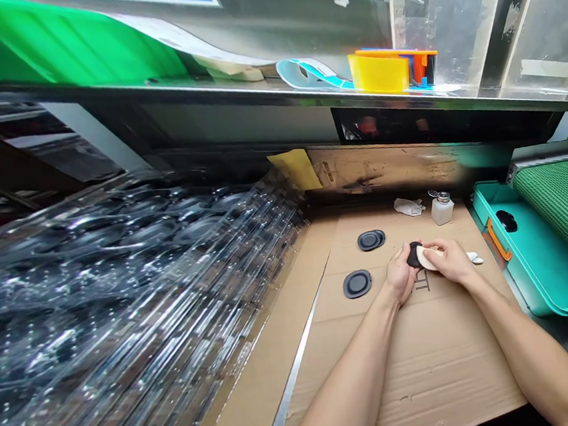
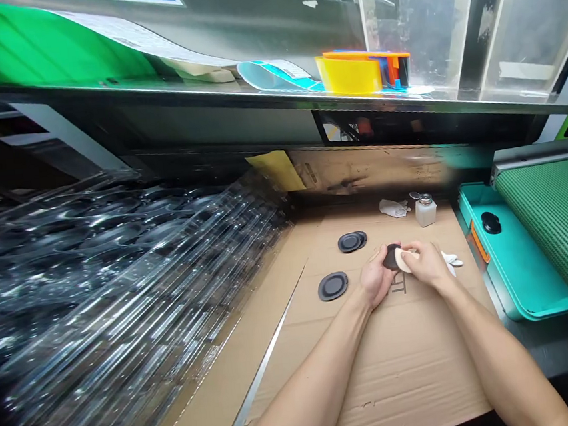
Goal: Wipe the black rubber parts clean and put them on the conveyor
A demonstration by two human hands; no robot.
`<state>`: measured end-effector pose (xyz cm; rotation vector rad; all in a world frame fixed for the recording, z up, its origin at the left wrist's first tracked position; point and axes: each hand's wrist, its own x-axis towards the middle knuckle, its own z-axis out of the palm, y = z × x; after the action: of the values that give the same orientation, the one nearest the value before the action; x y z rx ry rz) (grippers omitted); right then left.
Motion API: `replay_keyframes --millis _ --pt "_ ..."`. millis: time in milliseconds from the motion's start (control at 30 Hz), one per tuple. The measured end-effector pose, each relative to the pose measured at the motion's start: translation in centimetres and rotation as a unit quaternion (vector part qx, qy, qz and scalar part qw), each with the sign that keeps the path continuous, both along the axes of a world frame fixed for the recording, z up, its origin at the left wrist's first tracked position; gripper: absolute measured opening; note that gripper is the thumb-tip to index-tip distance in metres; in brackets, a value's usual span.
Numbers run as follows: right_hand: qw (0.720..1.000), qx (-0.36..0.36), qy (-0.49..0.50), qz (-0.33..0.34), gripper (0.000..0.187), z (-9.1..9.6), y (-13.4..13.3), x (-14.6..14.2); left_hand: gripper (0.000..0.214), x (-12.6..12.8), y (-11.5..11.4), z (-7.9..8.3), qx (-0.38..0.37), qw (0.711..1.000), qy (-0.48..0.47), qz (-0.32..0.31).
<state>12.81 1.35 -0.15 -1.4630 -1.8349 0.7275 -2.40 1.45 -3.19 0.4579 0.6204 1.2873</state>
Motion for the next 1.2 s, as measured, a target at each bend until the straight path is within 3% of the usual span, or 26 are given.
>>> replay_keyframes --millis 133,233,600,700,800,967,1100,1200 --pt "0.998 -0.010 -0.046 0.042 0.028 0.5 -0.1 -0.8 0.027 -0.1 0.0 0.0 -0.014 1.000 -0.012 -0.002" --pt "0.997 0.009 -0.070 0.000 0.028 0.7 -0.2 -0.7 0.027 -0.1 -0.1 0.2 -0.026 1.000 -0.007 0.001" --pt "0.997 -0.045 -0.058 -0.006 0.029 0.4 -0.1 -0.6 0.026 0.0 -0.2 0.1 -0.030 0.999 -0.019 0.002" --pt "0.994 0.017 -0.099 -0.051 0.031 0.3 -0.6 -1.3 0.026 0.0 0.0 0.0 -0.027 0.999 -0.027 -0.003" --pt "0.981 0.074 -0.174 -0.040 0.036 0.1 -1.2 -2.6 0.025 0.0 0.2 -0.2 -0.030 0.999 -0.043 -0.013" --pt "0.951 0.056 -0.278 -0.121 0.041 0.3 -1.0 -3.9 0.033 0.0 0.2 -0.3 -0.048 0.998 -0.029 0.000" --pt "0.951 0.077 -0.294 -0.061 0.041 0.1 -1.2 -4.0 0.030 0.1 0.2 -0.4 -0.043 0.998 -0.039 -0.001" --pt "0.946 0.071 -0.303 -0.093 0.042 -0.1 -1.2 -4.2 0.032 0.1 0.3 -0.4 -0.043 0.999 -0.032 0.009"
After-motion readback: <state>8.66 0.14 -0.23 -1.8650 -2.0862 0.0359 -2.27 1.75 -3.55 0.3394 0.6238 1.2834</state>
